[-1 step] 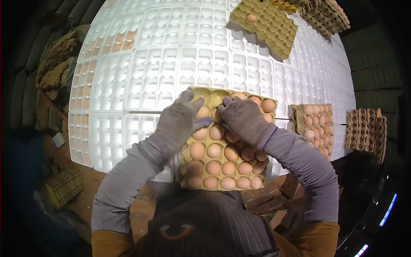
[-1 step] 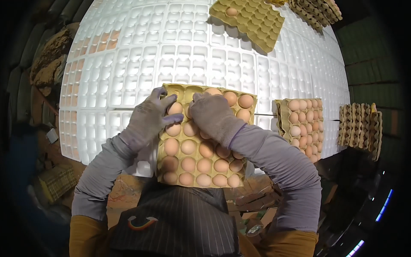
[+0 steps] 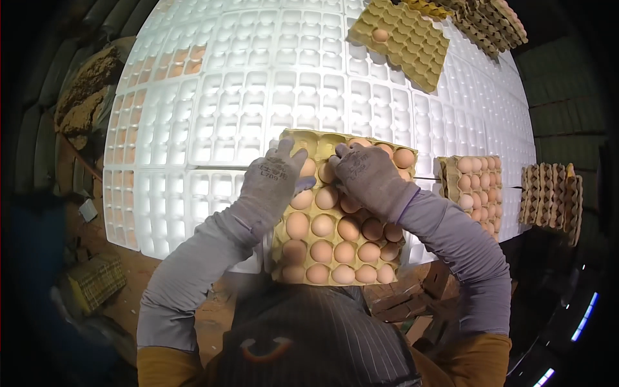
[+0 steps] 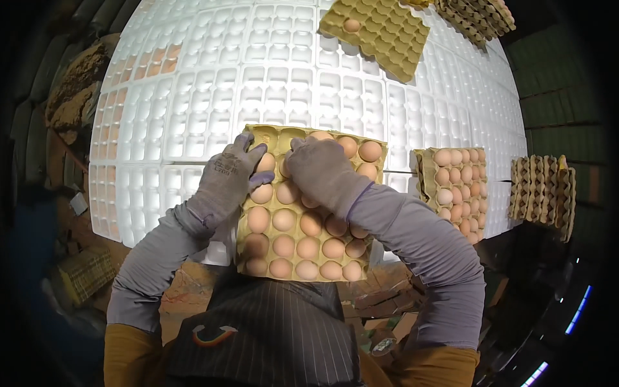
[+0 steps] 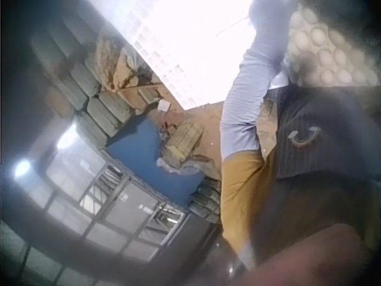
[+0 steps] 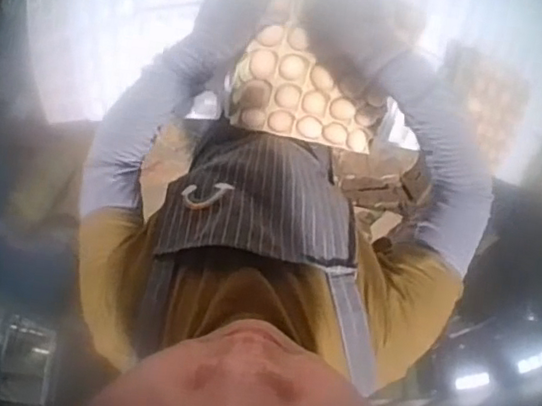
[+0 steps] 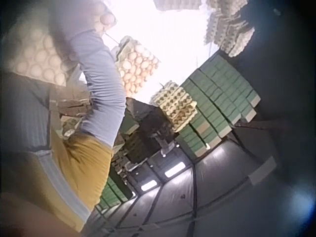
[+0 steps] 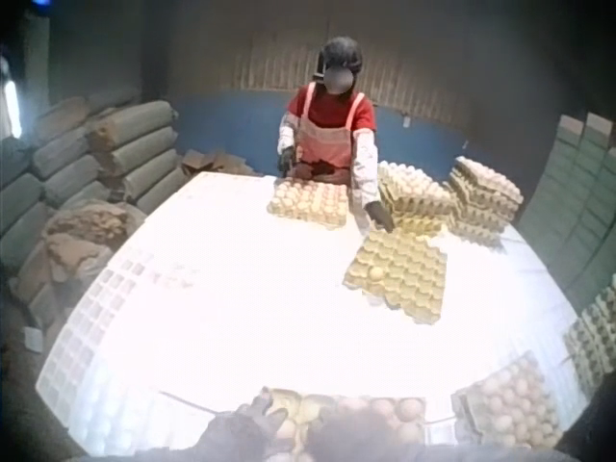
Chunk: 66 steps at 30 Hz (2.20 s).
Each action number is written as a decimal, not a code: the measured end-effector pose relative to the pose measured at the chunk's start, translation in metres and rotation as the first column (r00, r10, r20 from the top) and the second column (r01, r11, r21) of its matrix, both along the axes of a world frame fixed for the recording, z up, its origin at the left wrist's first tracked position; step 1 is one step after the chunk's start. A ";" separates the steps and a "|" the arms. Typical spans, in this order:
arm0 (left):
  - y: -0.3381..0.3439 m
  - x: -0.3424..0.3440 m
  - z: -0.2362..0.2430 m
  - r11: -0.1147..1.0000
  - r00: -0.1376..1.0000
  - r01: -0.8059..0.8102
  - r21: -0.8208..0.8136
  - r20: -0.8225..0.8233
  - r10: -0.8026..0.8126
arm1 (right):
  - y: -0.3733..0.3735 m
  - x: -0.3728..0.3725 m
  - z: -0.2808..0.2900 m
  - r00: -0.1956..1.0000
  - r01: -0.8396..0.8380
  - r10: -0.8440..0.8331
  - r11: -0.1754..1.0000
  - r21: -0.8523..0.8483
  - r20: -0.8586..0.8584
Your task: The person handles a tray of eggs, transfers them onto a larger white tray on a table, and then uses a pusher tool to clear debris from the floor area. They continue by picking up more egg trays and transferring individual eggs to the large tray on the workbench.
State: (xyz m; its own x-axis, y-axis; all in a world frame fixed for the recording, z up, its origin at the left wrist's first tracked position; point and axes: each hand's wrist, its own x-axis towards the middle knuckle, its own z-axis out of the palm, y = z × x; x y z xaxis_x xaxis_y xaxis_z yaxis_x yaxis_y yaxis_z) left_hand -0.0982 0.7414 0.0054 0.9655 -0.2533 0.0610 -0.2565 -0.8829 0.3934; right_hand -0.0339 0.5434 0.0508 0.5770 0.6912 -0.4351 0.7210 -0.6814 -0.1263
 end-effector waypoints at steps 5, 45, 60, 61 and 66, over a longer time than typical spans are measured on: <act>0.014 -0.005 0.026 0.779 0.891 -0.332 -0.532 -0.448 0.074 | -0.043 0.011 0.011 0.314 0.868 -0.062 0.423 0.260 -0.947; 0.337 -0.231 -0.039 0.968 0.944 -0.246 0.039 -0.217 0.249 | 0.335 -0.258 -0.083 0.997 -0.074 0.071 0.908 0.413 0.025; 0.267 -0.190 -0.102 0.978 0.977 -0.197 -0.074 0.070 0.202 | 0.277 -0.242 -0.079 0.874 0.433 -0.417 0.436 0.789 -0.249; 0.264 -0.187 -0.100 0.965 0.967 -0.233 -0.120 0.072 0.243 | 0.259 -0.249 -0.068 0.860 0.467 -0.419 0.417 0.779 -0.291; 0.191 -0.152 -0.043 0.957 0.993 0.052 -0.284 0.119 -0.019 | 0.150 -0.255 -0.031 0.835 0.405 -0.543 0.499 0.766 -0.087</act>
